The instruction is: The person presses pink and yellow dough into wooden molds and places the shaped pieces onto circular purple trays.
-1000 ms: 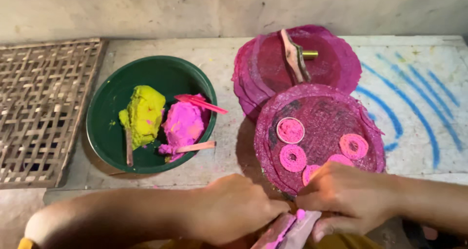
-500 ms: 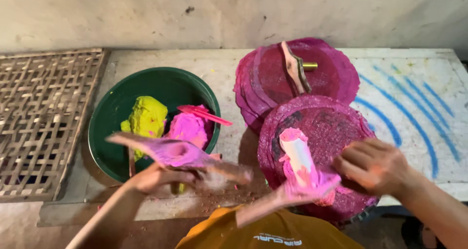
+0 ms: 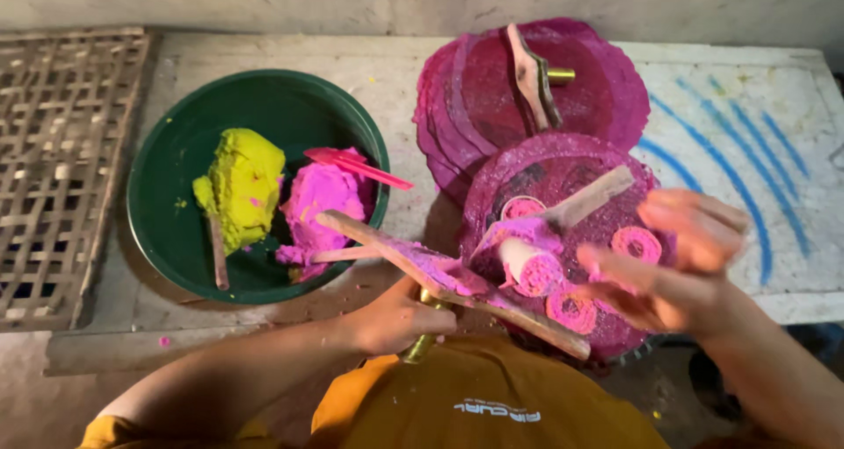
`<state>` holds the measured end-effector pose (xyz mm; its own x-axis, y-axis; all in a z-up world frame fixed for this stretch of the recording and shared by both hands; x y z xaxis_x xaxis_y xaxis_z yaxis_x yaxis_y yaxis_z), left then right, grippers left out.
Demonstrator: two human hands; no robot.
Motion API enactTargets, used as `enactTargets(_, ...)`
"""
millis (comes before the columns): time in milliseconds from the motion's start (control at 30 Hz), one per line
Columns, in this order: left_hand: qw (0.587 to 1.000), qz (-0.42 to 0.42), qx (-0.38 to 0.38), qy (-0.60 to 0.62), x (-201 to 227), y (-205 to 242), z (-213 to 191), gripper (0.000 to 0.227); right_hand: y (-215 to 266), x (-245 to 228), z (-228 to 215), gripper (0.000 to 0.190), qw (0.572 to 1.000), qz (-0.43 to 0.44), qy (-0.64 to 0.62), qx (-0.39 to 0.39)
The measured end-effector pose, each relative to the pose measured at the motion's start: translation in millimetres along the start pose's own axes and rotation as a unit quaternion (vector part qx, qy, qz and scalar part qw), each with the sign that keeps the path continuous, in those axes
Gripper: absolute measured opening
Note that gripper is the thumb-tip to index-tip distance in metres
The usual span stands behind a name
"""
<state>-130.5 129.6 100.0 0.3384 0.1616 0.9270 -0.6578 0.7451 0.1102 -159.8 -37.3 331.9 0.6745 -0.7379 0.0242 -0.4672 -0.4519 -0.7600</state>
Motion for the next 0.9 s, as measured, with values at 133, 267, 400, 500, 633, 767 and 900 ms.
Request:
enactTargets(133,1.000,0.021,-0.008,-0.014,-4,-3,1,0.050,-2,-24,-14,0.026,0.999,-0.019,-0.043,0.023)
enactTargets(267,0.998,0.043,-0.036,0.012,-8,-3,6,0.051,-8,-32,-7,0.027,0.997,-0.034,-0.060,0.029)
enactTargets(400,1.000,-0.023,-0.006,-0.001,-24,0,-3,0.055,-4,-38,-1,0.031,0.996,-0.074,-0.042,0.002)
enactTargets(500,0.999,0.032,-0.037,0.010,-12,-2,4,0.045,3,-39,-2,0.029,0.994,-0.101,-0.028,0.004)
enactTargets(633,0.999,-0.035,0.004,0.013,-17,2,-2,0.045,7,-25,1,0.026,0.994,-0.071,-0.078,-0.039)
enactTargets(767,0.999,-0.041,0.032,-0.003,-11,3,-10,0.047,3,18,-6,0.014,0.973,0.113,-0.199,-0.011)
enactTargets(900,1.000,0.009,0.013,0.010,-2,0,-9,0.044,8,21,3,0.009,0.963,0.153,-0.219,-0.041)
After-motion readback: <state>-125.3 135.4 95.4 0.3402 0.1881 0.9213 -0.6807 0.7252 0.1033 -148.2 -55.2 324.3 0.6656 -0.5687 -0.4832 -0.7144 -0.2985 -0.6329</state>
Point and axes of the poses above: each hand's wrist, its own y-axis away from the middle knuckle, its own z-axis out of the palm, x = y × z, the point moved 10 cm from there along -y, towards the middle knuckle, and after that the axes turned 12 degrees about z, right-handed, at the moved point
